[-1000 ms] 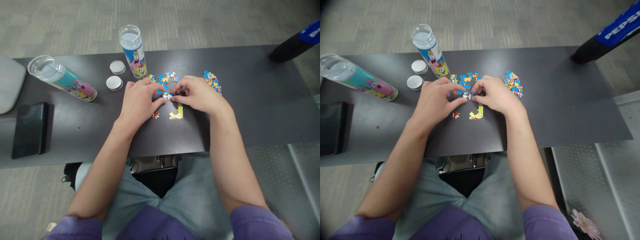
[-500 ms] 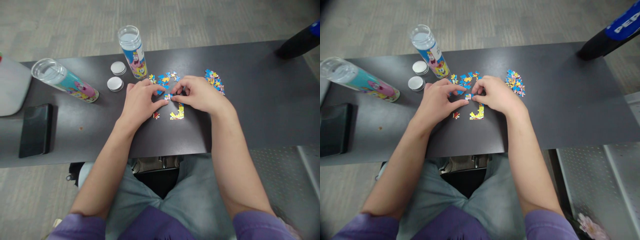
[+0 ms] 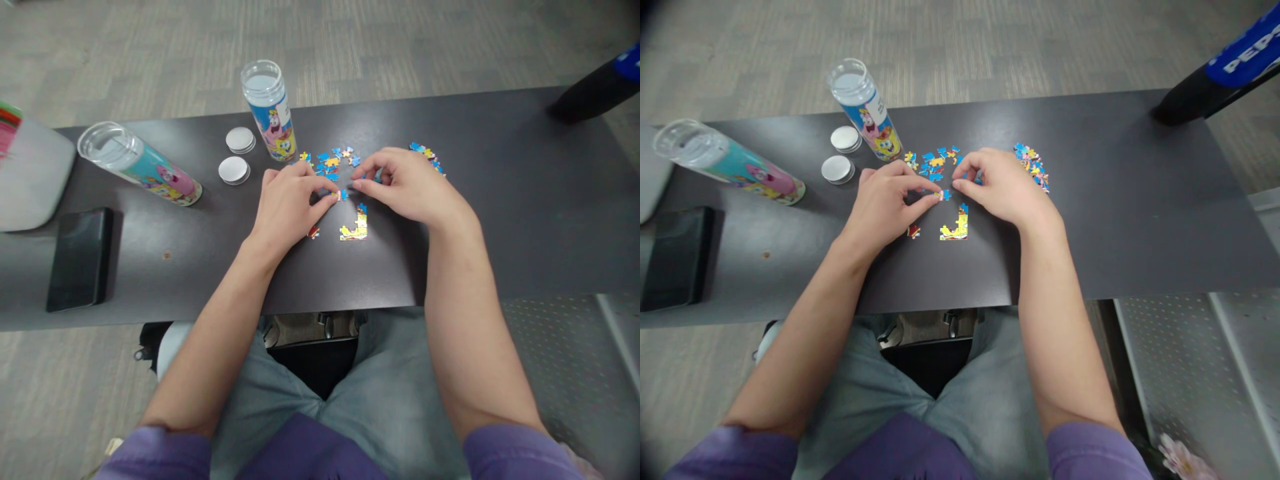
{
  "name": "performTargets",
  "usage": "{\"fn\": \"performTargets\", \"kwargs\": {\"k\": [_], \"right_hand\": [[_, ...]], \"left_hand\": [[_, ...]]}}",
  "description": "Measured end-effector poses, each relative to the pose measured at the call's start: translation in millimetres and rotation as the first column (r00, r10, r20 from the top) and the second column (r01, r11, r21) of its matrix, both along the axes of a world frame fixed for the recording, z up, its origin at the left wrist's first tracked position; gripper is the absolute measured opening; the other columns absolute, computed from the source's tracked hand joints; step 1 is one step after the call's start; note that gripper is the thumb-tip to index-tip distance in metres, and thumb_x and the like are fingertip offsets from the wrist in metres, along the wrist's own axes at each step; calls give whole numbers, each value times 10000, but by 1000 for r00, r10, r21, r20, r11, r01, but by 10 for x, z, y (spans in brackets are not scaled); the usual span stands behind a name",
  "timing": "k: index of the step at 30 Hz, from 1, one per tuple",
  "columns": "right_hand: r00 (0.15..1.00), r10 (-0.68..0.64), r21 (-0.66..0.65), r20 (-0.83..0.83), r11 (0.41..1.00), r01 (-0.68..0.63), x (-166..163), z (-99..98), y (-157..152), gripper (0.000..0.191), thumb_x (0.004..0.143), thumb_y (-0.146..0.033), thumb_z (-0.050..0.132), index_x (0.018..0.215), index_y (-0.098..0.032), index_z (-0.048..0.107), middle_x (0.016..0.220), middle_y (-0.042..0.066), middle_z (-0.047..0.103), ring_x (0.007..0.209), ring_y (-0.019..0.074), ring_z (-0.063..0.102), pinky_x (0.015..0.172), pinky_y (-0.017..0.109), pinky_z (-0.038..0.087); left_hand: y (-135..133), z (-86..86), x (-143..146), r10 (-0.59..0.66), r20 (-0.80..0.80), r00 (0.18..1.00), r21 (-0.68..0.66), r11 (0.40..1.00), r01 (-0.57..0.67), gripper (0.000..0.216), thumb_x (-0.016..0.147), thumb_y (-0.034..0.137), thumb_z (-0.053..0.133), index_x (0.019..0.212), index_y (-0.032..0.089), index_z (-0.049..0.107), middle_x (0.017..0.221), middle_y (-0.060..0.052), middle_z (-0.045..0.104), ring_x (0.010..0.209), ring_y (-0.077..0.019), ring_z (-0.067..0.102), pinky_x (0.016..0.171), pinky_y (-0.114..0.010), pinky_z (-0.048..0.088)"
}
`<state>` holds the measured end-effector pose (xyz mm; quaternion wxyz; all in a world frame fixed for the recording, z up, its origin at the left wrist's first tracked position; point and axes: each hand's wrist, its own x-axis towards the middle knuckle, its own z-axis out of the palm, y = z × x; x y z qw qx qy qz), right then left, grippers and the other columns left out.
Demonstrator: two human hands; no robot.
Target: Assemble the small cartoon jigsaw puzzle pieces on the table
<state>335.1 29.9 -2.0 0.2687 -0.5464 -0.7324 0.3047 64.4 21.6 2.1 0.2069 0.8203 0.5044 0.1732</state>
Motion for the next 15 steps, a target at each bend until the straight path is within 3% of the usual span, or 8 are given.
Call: {"fn": "performTargets", "kwargs": {"k": [3, 8, 15], "right_hand": [[999, -21, -22, -26, 1000, 21, 13, 23, -10, 158, 1049, -516, 937, 1008, -373, 884, 1158, 115, 890, 1082, 425, 731, 1090, 652, 600], [997, -82, 8, -1, 997, 82, 103, 120, -33, 153, 1053, -481, 916, 1015, -339, 872, 1132, 128, 878, 1004, 399, 740, 1057, 635, 597], [983, -174, 101, 63, 981, 168, 408, 419, -110, 177, 1070, -550, 949, 1037, -387, 888, 1030, 136, 854, 981, 442, 736, 977, 685, 650]], "left_hand": [[-5, 10, 6, 1, -10, 1000, 4, 1000, -1, 467, 1245, 706, 633, 1330, 397, 973, 1312, -43, 858, 1278, -358, 670, 1292, -650, 477], [-23, 31, -33, 29, 15, 999, 43, 999, -30, 445, 1201, 558, 653, 1449, 330, 943, 1315, -40, 848, 1159, -315, 742, 1272, -676, 528], [-81, 79, -428, 60, 52, 997, 84, 994, -64, 348, 1167, 586, 707, 1310, 372, 942, 1244, -82, 894, 983, -369, 820, 1110, -689, 640]]}}
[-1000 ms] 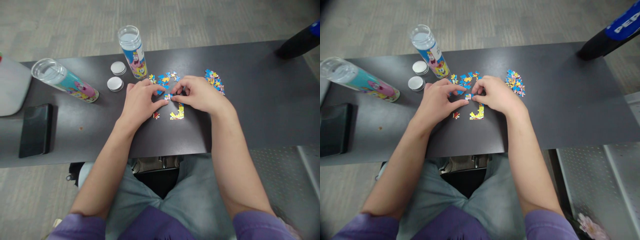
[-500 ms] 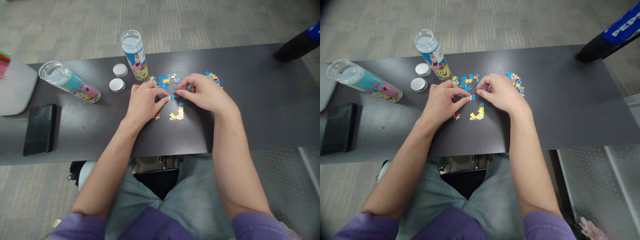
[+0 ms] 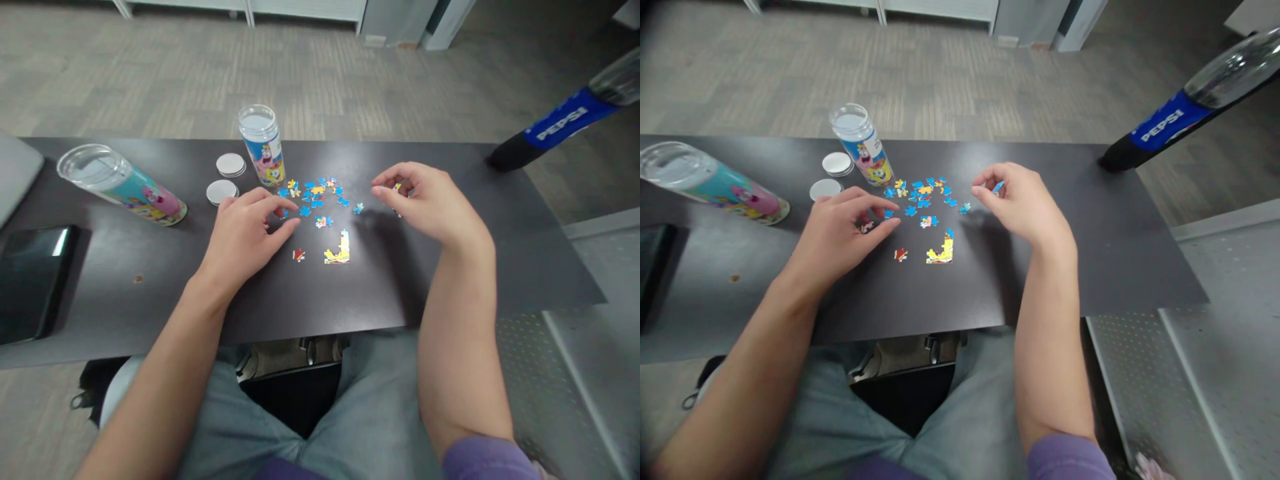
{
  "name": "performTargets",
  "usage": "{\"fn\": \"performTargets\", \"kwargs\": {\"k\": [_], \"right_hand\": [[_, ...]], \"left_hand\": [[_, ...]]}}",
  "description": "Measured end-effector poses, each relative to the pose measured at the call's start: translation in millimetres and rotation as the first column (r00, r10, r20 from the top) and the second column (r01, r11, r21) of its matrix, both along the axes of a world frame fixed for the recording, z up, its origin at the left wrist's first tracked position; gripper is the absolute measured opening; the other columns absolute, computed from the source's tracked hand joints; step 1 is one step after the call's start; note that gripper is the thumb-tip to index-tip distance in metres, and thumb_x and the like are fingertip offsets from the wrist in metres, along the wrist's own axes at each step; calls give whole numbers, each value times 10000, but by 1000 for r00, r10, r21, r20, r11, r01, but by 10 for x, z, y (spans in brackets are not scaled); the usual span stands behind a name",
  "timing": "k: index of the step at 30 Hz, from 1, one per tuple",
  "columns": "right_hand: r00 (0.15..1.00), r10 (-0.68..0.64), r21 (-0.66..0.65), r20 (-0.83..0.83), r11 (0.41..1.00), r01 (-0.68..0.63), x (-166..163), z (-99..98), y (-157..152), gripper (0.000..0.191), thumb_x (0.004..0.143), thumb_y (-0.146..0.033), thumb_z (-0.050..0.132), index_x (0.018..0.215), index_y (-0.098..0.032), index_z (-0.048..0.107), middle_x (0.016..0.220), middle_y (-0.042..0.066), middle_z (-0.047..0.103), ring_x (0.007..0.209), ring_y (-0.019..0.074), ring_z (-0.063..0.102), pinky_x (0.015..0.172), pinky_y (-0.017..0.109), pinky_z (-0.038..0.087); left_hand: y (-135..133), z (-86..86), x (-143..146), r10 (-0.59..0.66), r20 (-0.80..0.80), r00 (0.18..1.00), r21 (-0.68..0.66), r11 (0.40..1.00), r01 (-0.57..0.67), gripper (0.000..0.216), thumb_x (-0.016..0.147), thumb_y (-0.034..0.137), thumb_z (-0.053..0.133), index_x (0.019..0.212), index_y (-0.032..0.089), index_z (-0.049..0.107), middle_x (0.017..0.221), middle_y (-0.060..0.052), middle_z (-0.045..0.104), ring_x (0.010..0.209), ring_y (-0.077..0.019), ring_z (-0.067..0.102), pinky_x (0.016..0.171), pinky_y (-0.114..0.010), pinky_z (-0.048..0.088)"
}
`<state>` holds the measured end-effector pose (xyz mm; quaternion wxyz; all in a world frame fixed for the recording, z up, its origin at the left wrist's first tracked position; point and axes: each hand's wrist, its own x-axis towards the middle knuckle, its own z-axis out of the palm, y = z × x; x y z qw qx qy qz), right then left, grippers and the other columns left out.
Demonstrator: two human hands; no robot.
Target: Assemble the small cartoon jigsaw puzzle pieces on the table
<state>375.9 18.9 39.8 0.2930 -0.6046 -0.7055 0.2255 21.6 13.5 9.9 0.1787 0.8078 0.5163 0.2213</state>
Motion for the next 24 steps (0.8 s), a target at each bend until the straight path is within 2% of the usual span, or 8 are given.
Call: {"fn": "performTargets", "kwargs": {"k": [4, 7, 9, 12, 16, 21, 24], "right_hand": [[999, 11, -17, 42, 1000, -10, 3, 27, 52, 106, 1070, -464, 949, 1036, -374, 904, 930, 100, 805, 929, 406, 735, 956, 630, 644], [994, 30, -29, 101, 999, -27, -147, -42, 139, 21, 1042, -314, 905, 1031, -333, 901, 982, 101, 823, 888, 367, 722, 950, 583, 620], [992, 24, 16, 122, 1000, -26, -283, -120, 210, 56, 1052, -267, 850, 1055, -312, 883, 1042, 114, 845, 903, 364, 729, 959, 571, 612], [987, -19, 119, 162, 993, 0, -445, -256, 318, 85, 1106, -289, 771, 1109, -314, 852, 1104, 126, 845, 994, 393, 766, 1004, 582, 615], [963, -79, 172, 259, 985, 34, -463, -415, 428, 141, 1150, -350, 729, 1165, -321, 866, 1129, 134, 840, 1045, 414, 799, 1040, 599, 622], [960, -123, 205, 251, 976, 72, -359, -618, 530, 126, 1151, -388, 741, 1146, -352, 862, 1092, 127, 853, 1001, 426, 799, 999, 608, 629], [967, -136, 265, 217, 961, 76, -337, -740, 594, 106, 1118, -417, 757, 1090, -358, 841, 1017, 114, 830, 930, 416, 782, 967, 612, 614]], "left_hand": [[-18, 27, -266, 16, 71, 997, -45, 999, -13, 332, 1141, 640, 729, 1257, 391, 917, 1190, -93, 883, 988, -388, 792, 1029, -654, 668], [-4, 3, -367, 43, 126, 991, -90, 995, -31, 311, 1113, 634, 743, 1222, 397, 912, 1143, -91, 856, 977, -389, 778, 973, -621, 689], [8, -17, -392, 47, 138, 989, -104, 994, -33, 285, 1111, 603, 743, 1220, 406, 918, 1118, -88, 843, 970, -393, 777, 953, -619, 689], [15, -26, -397, 45, 154, 987, -92, 995, -31, 253, 1122, 558, 736, 1231, 418, 917, 1117, -78, 846, 955, -384, 782, 936, -617, 685], [-12, 0, -388, 31, 113, 993, -48, 999, -26, 240, 1137, 498, 718, 1237, 398, 912, 1144, -78, 873, 926, -373, 795, 893, -616, 676], [-104, 13, -410, 24, 34, 999, 40, 999, -25, 273, 1194, 496, 685, 1270, 357, 906, 1145, -96, 868, 943, -391, 823, 869, -605, 628], [-146, -41, -431, 36, 18, 999, 98, 994, -38, 229, 1199, 430, 699, 1256, 342, 902, 1118, -89, 865, 890, -379, 811, 864, -595, 601]]}}
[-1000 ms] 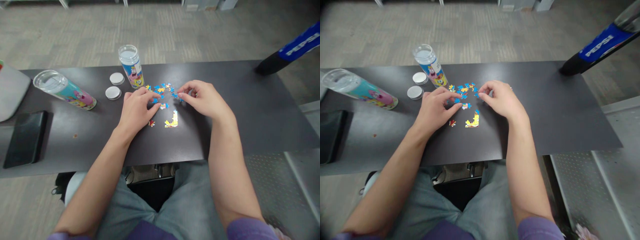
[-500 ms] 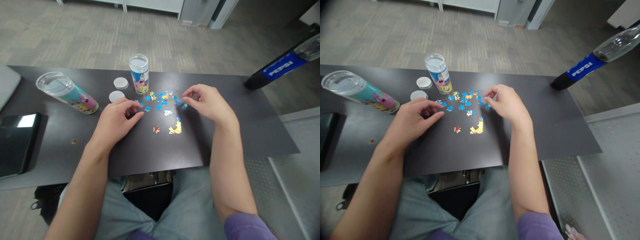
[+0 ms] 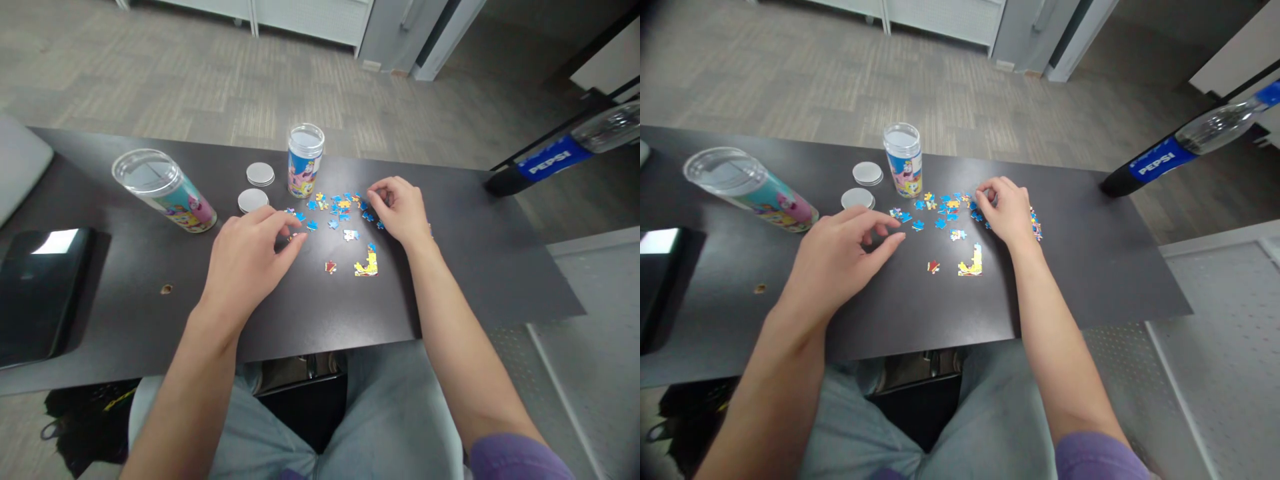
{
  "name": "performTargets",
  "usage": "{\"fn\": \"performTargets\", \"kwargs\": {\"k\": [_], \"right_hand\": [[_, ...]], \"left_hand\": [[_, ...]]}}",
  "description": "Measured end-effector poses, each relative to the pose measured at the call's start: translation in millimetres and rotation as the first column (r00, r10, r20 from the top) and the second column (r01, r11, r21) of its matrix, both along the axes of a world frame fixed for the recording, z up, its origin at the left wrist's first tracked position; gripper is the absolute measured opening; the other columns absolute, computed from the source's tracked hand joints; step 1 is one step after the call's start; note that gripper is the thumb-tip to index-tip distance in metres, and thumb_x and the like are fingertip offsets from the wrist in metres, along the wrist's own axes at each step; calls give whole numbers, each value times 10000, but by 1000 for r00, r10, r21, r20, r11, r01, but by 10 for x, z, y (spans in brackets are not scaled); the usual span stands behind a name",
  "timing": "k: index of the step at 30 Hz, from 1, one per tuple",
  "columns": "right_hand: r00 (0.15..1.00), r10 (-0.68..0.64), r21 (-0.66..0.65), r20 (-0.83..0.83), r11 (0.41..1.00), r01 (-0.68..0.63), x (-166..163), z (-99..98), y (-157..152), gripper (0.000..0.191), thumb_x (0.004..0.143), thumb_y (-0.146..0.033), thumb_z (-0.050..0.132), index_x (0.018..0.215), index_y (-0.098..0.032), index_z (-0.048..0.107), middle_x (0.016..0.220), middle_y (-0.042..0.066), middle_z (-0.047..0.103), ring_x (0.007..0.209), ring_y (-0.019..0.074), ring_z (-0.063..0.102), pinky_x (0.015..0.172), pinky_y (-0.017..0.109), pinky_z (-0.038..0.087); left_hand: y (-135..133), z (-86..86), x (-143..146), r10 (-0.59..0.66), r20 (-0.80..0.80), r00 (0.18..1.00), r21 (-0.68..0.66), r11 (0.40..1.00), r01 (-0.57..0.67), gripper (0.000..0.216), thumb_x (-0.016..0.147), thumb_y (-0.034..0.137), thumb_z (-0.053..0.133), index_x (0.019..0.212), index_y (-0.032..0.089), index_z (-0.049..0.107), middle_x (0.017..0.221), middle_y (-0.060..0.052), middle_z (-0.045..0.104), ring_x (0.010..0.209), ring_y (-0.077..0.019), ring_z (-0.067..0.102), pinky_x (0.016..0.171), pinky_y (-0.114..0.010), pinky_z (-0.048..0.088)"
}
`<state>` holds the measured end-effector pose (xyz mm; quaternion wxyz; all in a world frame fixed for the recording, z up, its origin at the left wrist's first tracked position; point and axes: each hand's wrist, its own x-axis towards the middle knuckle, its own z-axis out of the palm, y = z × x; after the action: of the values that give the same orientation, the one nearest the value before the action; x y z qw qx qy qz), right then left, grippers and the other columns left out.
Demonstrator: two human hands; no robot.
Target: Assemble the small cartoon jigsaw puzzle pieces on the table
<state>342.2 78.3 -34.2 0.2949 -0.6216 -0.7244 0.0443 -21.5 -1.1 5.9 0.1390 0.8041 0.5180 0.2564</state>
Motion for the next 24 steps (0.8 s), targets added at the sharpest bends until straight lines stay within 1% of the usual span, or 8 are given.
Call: {"fn": "performTargets", "kwargs": {"k": [7, 11, 14, 16, 17, 20, 21, 24], "right_hand": [[998, -32, 16, -61, 999, 33, -11, -89, 31, 217, 1179, -516, 701, 1129, -355, 837, 1081, 132, 827, 1005, 430, 803, 981, 624, 614], [992, -40, 8, -120, 999, 41, -35, -106, 16, 247, 1180, -546, 662, 1127, -354, 809, 1081, 133, 828, 971, 405, 797, 926, 581, 621], [989, -39, -13, -142, 999, 38, -40, -114, 17, 280, 1189, -590, 642, 1132, -364, 797, 1082, 133, 832, 935, 384, 770, 861, 545, 605], [989, -55, -28, -134, 998, 51, -43, -112, 17, 295, 1203, -598, 625, 1137, -367, 798, 1086, 136, 836, 935, 385, 763, 857, 542, 603], [991, -53, -31, -122, 998, 49, -46, -108, 16, 291, 1207, -585, 623, 1138, -364, 800, 1083, 136, 836, 938, 387, 764, 878, 549, 608], [999, 2, -24, -40, 1000, -3, -64, -86, 1, 235, 1205, -504, 644, 1148, -346, 808, 1069, 127, 834, 975, 400, 782, 1023, 587, 619], [1000, 20, -22, -8, 1000, -20, -73, -76, -7, 220, 1208, -484, 648, 1159, -342, 809, 1071, 122, 834, 994, 403, 788, 1071, 597, 611], [998, 38, -18, 42, 999, -38, -100, -53, -29, 198, 1224, -447, 638, 1180, -336, 796, 1085, 118, 833, 1038, 409, 800, 1123, 605, 587]], "left_hand": [[-11, -154, 75, -35, 82, 996, 26, 999, 33, 143, 1192, 353, 737, 1189, 341, 880, 1018, -55, 843, 840, -344, 796, 782, -527, 558], [120, -218, 94, -131, 104, 986, 3, 991, 132, 118, 1168, 333, 742, 1150, 329, 858, 948, -31, 815, 786, -300, 788, 696, -475, 553], [379, -272, 86, -243, 70, 967, 92, 967, 237, 73, 1114, 330, 778, 1105, 326, 849, 870, -6, 776, 685, -258, 722, 634, -452, 489], [585, -302, 107, -282, 85, 956, 238, 937, 255, 87, 1085, 323, 775, 1006, 334, 810, 737, 18, 677, 612, -239, 637, 609, -450, 418], [679, -308, 132, -280, 117, 953, 348, 910, 224, 126, 1077, 317, 764, 953, 335, 772, 665, 33, 590, 577, -230, 575, 609, -451, 394], [876, -270, 267, -322, 273, 906, 664, 745, 65, 377, 1095, 399, 785, 789, 321, 579, 585, 56, 406, 528, -197, 378, 601, -450, 325], [914, -242, 324, -317, 347, 883, 705, 709, -22, 451, 1132, 456, 778, 781, 316, 533, 598, 56, 398, 535, -191, 350, 600, -451, 308], [984, -164, 468, -236, 549, 802, 672, 695, -255, 541, 1271, 593, 656, 844, 318, 470, 677, 48, 425, 561, -191, 358, 602, -458, 279]]}}
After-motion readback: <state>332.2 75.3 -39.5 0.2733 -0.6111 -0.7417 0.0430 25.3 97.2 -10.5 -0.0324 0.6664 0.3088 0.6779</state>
